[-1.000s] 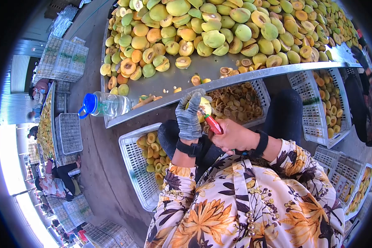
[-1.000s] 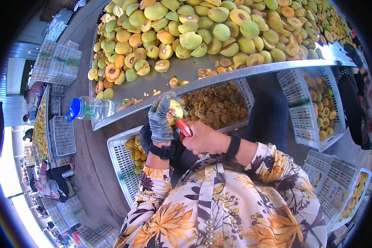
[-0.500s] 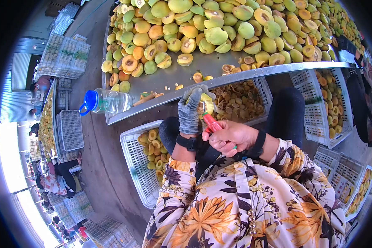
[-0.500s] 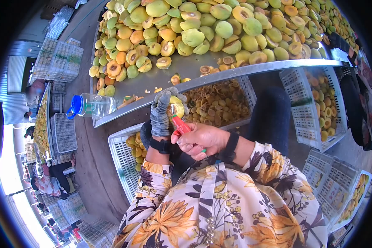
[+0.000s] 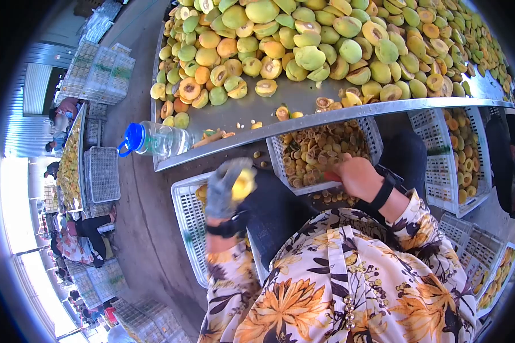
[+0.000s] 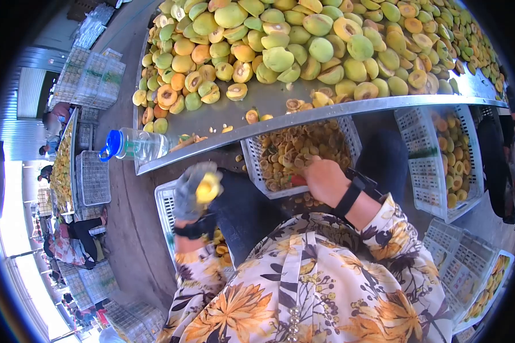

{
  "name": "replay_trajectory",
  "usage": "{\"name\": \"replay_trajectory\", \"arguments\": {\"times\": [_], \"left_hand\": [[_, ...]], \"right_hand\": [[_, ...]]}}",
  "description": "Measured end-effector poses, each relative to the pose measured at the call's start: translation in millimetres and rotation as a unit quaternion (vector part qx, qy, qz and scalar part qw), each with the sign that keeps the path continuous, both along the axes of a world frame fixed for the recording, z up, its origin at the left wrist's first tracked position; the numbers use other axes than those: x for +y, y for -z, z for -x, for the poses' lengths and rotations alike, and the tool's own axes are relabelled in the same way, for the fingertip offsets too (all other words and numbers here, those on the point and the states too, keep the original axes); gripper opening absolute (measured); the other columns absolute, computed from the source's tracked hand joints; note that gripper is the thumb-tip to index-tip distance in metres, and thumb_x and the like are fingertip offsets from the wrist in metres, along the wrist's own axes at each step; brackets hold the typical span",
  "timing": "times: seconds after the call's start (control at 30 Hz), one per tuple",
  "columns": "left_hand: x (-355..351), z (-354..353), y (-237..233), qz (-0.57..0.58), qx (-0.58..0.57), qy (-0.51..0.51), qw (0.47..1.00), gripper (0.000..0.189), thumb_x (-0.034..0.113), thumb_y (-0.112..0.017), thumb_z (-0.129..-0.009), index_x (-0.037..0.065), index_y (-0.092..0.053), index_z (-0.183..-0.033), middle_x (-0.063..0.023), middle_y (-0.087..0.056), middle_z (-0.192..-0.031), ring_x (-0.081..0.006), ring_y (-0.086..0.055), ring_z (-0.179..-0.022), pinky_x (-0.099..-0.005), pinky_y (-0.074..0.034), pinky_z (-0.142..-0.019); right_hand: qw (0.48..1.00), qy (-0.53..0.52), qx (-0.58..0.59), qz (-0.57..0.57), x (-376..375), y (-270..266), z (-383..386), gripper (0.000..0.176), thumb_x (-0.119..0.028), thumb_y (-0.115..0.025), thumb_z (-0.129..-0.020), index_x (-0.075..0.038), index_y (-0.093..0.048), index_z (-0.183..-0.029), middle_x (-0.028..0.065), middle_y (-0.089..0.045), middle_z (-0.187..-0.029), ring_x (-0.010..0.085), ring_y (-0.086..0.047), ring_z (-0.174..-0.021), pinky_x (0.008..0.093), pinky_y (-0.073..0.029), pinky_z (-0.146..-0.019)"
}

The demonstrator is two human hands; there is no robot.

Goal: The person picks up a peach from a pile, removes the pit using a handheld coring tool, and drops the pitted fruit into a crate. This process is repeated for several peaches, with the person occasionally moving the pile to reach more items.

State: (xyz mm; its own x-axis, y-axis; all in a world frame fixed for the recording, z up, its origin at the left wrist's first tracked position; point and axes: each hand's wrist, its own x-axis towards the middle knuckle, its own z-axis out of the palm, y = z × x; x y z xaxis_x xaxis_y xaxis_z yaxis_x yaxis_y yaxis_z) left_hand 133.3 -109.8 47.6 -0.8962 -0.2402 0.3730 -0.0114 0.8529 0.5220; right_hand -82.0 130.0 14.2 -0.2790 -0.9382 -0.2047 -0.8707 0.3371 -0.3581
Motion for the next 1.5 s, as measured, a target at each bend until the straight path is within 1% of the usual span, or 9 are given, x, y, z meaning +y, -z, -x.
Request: {"name": "replay_trajectory", "arguments": {"times": [0.07, 0.13, 0.27, 0.57, 0.8, 1.03, 1.1, 1.23, 1.5], "left_hand": [[-19.1, -44.9, -3.4, -0.282, -0.229, -0.197, 0.911, 0.031, 0.02, -0.072, -0.073, 0.007, -0.063, -0.099, -0.008, -0.064, -0.091, -0.0208, -0.061, -0.084, -0.0301, -0.048, -0.078], [-26.1, -55.3, -19.4, -0.062, -0.409, -0.277, 0.867, 0.036, 0.036, -0.069, -0.073, 0.008, -0.065, -0.096, -0.0133, -0.064, -0.099, -0.0272, -0.061, -0.093, -0.0339, -0.045, -0.084], [-59.7, 5.4, -19.5, -0.138, -0.124, -0.152, 0.971, 0.047, 0.039, -0.065, -0.075, 0.012, -0.056, -0.112, -0.02, -0.06, -0.103, -0.0324, -0.058, -0.098, -0.0368, -0.044, -0.085], [-69.3, 232.6, 14.0, -0.132, -0.319, -0.272, 0.898, 0.061, 0.026, -0.068, -0.075, 0.007, -0.041, -0.127, -0.0191, -0.057, -0.109, -0.0298, -0.061, -0.088, -0.0394, -0.053, -0.061], [-47.9, 203.7, 18.3, -0.6, -0.134, -0.093, 0.783, 0.05, 0.013, -0.071, -0.072, 0.0, -0.047, -0.114, -0.011, -0.061, -0.092, -0.0181, -0.062, -0.072, -0.0263, -0.051, -0.05], [44.6, 123.5, 2.3, -0.688, -0.065, -0.106, 0.715, 0.038, 0.014, -0.071, -0.073, 0.002, -0.047, -0.1, -0.0075, -0.058, -0.084, -0.0148, -0.058, -0.062, -0.0223, -0.047, -0.041], [52.2, 111.3, 38.6, -0.57, 0.003, -0.134, 0.811, 0.041, 0.043, -0.056, -0.083, 0.011, -0.052, -0.108, -0.0039, -0.058, -0.086, -0.0109, -0.056, -0.062, -0.0199, -0.043, -0.042], [73.3, 114.7, 4.2, -0.806, -0.022, -0.232, 0.544, 0.047, 0.054, -0.047, -0.084, 0.015, -0.054, -0.109, -0.0014, -0.059, -0.087, -0.0095, -0.055, -0.063, -0.0193, -0.039, -0.039], [79.3, 133.5, 4.1, -0.768, 0.157, -0.191, 0.591, 0.044, 0.044, -0.043, -0.09, 0.009, -0.05, -0.116, -0.0067, -0.059, -0.093, -0.0188, -0.06, -0.069, -0.0279, -0.052, -0.058]], "right_hand": [[1.0, 0.003, -0.015, -0.012, -0.4, -6.2, 2.0, 0.022, -0.012, -0.066, -0.063, -0.008, -0.06, -0.084, 0.017, -0.054, -0.082, 0.0335, -0.058, -0.068, 0.0398, -0.047, -0.06], [0.996, -0.038, -0.079, 0.03, -3.1, -9.9, 1.1, 0.023, -0.011, -0.067, -0.062, -0.007, -0.058, -0.083, 0.0167, -0.053, -0.081, 0.034, -0.057, -0.069, 0.0394, -0.047, -0.06], [0.982, 0.01, -0.116, 0.149, -14.2, -4.3, -3.5, 0.02, -0.007, -0.065, -0.065, -0.005, -0.055, -0.081, 0.0156, -0.054, -0.079, 0.034, -0.056, -0.069, 0.0399, -0.046, -0.061], [0.945, 0.102, -0.206, 0.234, -2.7, -31.5, 2.1, 0.016, -0.011, -0.063, -0.07, -0.003, -0.056, -0.082, 0.0163, -0.056, -0.067, 0.0349, -0.057, -0.064, 0.041, -0.045, -0.058], [0.869, 0.28, -0.347, 0.213, -26.3, -52.0, 12.8, 0.04, -0.019, -0.065, -0.076, -0.001, -0.05, -0.108, 0.02, -0.061, -0.077, 0.031, -0.062, -0.073, 0.0355, -0.048, -0.065], [0.787, 0.292, -0.451, 0.305, -66.9, -24.3, -2.4, 0.047, -0.028, -0.07, -0.076, 0.003, -0.05, -0.105, 0.0121, -0.061, -0.085, 0.0186, -0.059, -0.08, 0.0313, -0.047, -0.068], [0.745, 0.26, -0.573, 0.222, -63.5, -43.8, -5.0, 0.04, -0.023, -0.069, -0.077, 0.003, -0.052, -0.101, 0.0129, -0.062, -0.077, 0.0232, -0.061, -0.068, 0.0325, -0.047, -0.062], [0.875, 0.17, -0.28, 0.356, -63.8, -25.5, -11.7, 0.034, -0.018, -0.067, -0.076, 0.002, -0.051, -0.099, 0.0227, -0.058, -0.07, 0.0368, -0.059, -0.063, 0.0366, -0.047, -0.054], [0.921, 0.183, -0.276, 0.204, -35.5, -33.7, -27.8, 0.028, -0.014, -0.063, -0.078, 0.001, -0.049, -0.097, 0.0226, -0.055, -0.065, 0.0389, -0.057, -0.062, 0.0389, -0.044, -0.053]]}}
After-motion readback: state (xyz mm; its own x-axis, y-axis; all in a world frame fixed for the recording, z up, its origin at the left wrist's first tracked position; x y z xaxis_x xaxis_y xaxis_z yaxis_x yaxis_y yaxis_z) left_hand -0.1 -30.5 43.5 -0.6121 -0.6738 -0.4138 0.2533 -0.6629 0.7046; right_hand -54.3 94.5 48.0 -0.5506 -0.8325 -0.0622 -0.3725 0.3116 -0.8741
